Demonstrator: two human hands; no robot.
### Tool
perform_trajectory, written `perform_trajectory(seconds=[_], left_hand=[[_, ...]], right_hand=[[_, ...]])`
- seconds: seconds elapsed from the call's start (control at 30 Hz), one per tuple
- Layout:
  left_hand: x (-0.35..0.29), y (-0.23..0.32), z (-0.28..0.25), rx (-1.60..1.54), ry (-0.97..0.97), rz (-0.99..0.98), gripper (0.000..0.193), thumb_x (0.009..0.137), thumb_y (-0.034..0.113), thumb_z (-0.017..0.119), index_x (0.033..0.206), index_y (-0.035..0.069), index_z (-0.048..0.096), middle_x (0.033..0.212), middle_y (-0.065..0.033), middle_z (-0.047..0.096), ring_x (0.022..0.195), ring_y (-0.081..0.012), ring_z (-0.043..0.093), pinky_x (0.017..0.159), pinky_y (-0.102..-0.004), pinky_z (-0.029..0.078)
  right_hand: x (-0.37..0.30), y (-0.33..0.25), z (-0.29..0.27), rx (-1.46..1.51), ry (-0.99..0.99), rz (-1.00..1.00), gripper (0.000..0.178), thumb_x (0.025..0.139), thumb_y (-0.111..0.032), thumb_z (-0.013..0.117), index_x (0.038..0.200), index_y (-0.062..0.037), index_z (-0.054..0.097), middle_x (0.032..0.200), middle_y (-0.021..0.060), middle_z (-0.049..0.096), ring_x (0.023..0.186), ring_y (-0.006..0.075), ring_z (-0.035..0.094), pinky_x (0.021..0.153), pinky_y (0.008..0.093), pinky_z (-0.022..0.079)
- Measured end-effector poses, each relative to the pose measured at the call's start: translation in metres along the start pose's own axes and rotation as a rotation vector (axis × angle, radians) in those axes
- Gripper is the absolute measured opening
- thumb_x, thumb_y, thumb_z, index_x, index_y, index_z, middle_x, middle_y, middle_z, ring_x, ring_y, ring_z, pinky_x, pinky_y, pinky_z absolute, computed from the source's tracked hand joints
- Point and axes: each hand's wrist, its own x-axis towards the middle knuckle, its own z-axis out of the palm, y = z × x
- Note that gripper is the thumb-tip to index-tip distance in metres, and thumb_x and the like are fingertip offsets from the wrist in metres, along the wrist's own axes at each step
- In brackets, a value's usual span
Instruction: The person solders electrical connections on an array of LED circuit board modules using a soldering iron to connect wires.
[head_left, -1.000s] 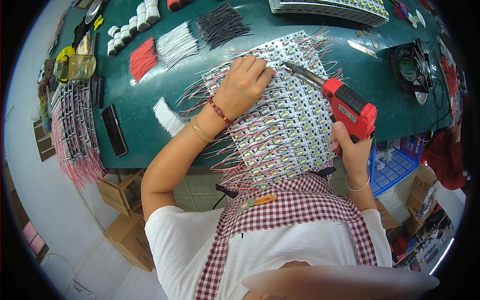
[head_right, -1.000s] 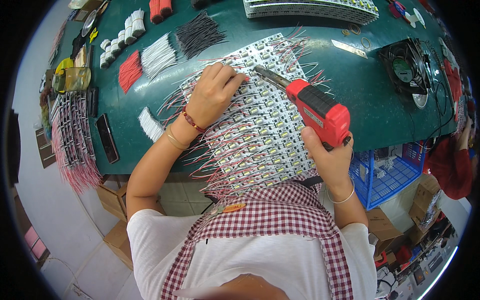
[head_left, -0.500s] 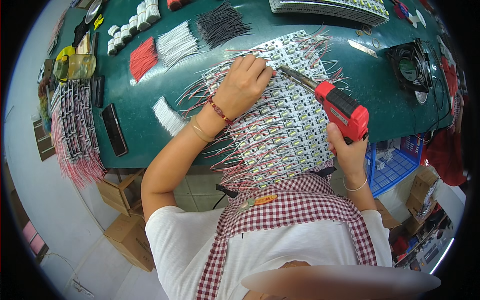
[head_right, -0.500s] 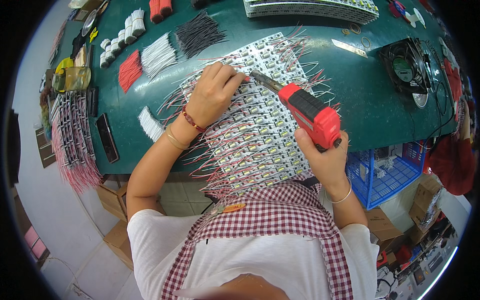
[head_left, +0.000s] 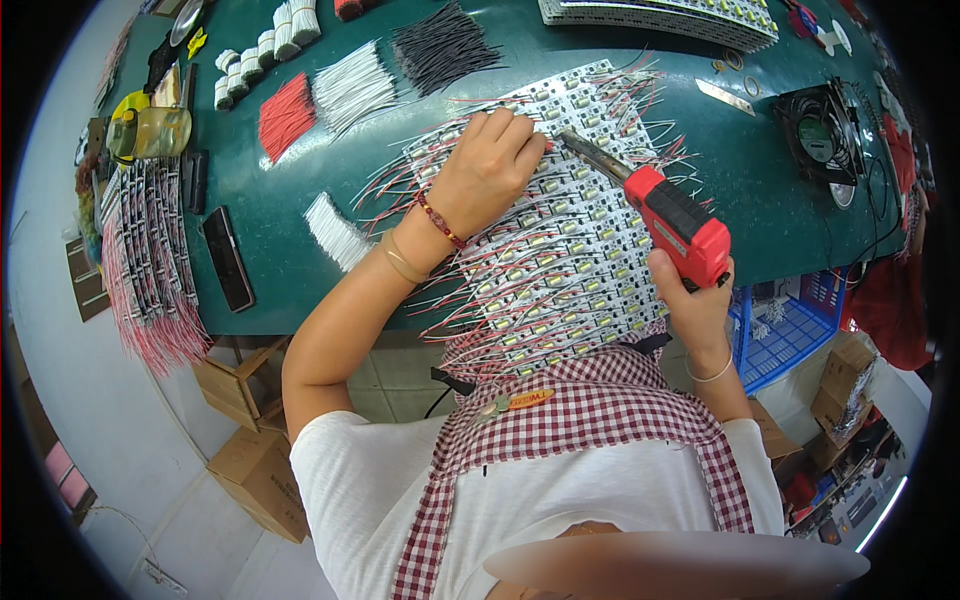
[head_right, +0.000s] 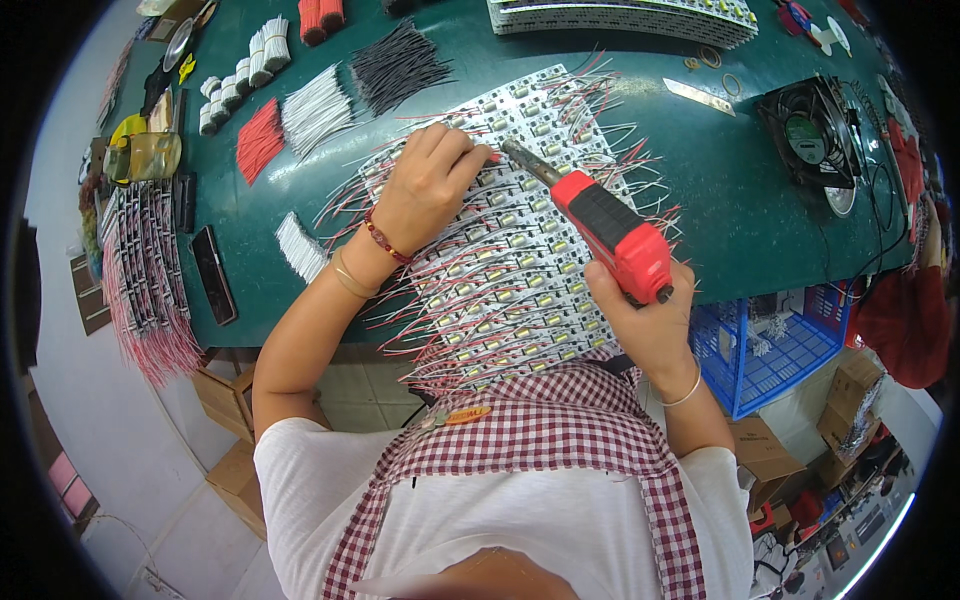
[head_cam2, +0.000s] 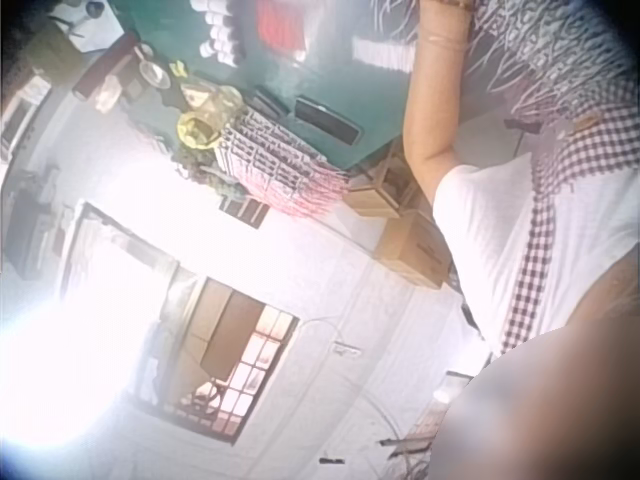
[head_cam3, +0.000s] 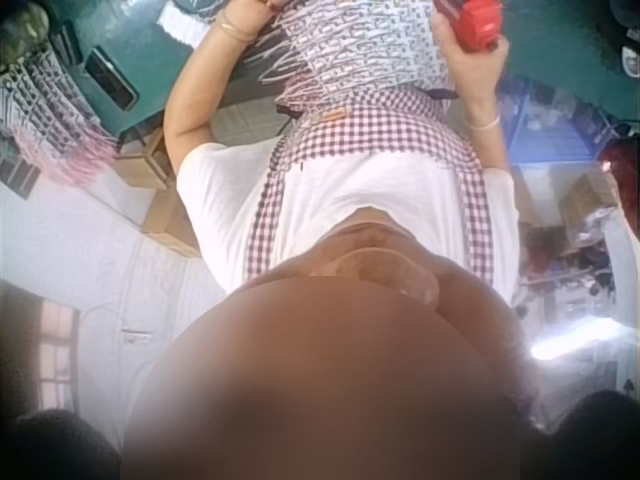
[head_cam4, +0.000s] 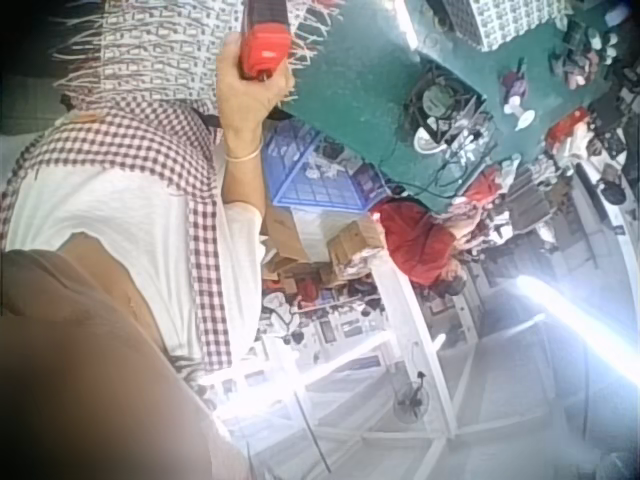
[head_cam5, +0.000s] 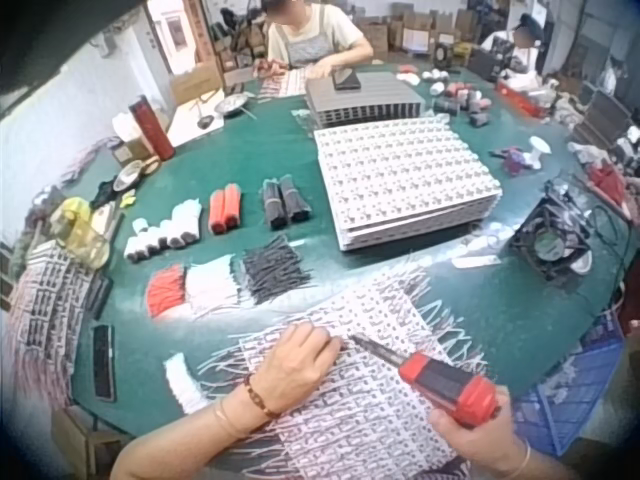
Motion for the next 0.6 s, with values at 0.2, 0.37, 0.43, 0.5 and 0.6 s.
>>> perform_trajectory(seconds=[0.2,0.37,0.43,0.5,0.6], left_hand=[[-0.0012,-0.0001,0.0019,-0.008,0.006,0.001,0.012,0.076,0.008,0.060,0.086,0.001,0.062,0.083,-0.0069,0.051,0.081,-0.0211,0.050,0.073,-0.0320,0.042],[-0.0013,0.0002,0.0027,-0.014,0.022,0.004,0.012,0.076,0.009,0.061,0.085,0.002,0.062,0.083,-0.0066,0.051,0.081,-0.0208,0.050,0.073,-0.0317,0.041],[-0.0011,0.0001,0.0024,-0.007,0.019,0.003,0.011,0.076,0.009,0.061,0.084,0.002,0.062,0.082,-0.0064,0.051,0.081,-0.0207,0.050,0.072,-0.0315,0.041],[-0.0010,0.0000,0.0029,-0.005,0.023,0.004,0.010,0.076,0.009,0.061,0.084,0.003,0.062,0.082,-0.0063,0.051,0.081,-0.0207,0.050,0.072,-0.0315,0.041],[-0.0014,0.0003,0.0026,0.001,0.021,0.003,0.010,0.076,0.009,0.061,0.083,0.003,0.062,0.082,-0.0063,0.051,0.081,-0.0206,0.050,0.072,-0.0314,0.041]], right_hand=[[0.0002,0.0004,0.0022,-0.031,-0.005,-0.074,0.015,0.076,-0.013,0.076,0.079,-0.0027,0.067,0.062,0.0022,0.061,0.052,0.0103,0.055,0.052,0.0261,0.043],[-0.0052,0.0028,-0.0016,0.085,0.038,0.002,0.015,0.078,-0.012,0.075,0.085,-0.0016,0.067,0.070,0.0004,0.064,0.059,0.0071,0.056,0.056,0.0249,0.045],[-0.0040,0.0015,-0.0040,0.128,0.025,0.027,0.016,0.080,-0.011,0.074,0.090,-0.0007,0.067,0.075,-0.0007,0.065,0.064,0.0057,0.056,0.059,0.0238,0.046],[-0.0040,-0.0027,-0.0061,0.171,0.019,0.084,0.017,0.080,-0.011,0.074,0.090,-0.0004,0.067,0.075,-0.0010,0.065,0.064,0.0057,0.055,0.059,0.0239,0.046],[-0.0038,-0.0019,-0.0053,0.185,0.008,0.116,0.017,0.079,-0.012,0.075,0.090,-0.0007,0.067,0.074,-0.0007,0.065,0.063,0.0064,0.055,0.059,0.0245,0.046]])
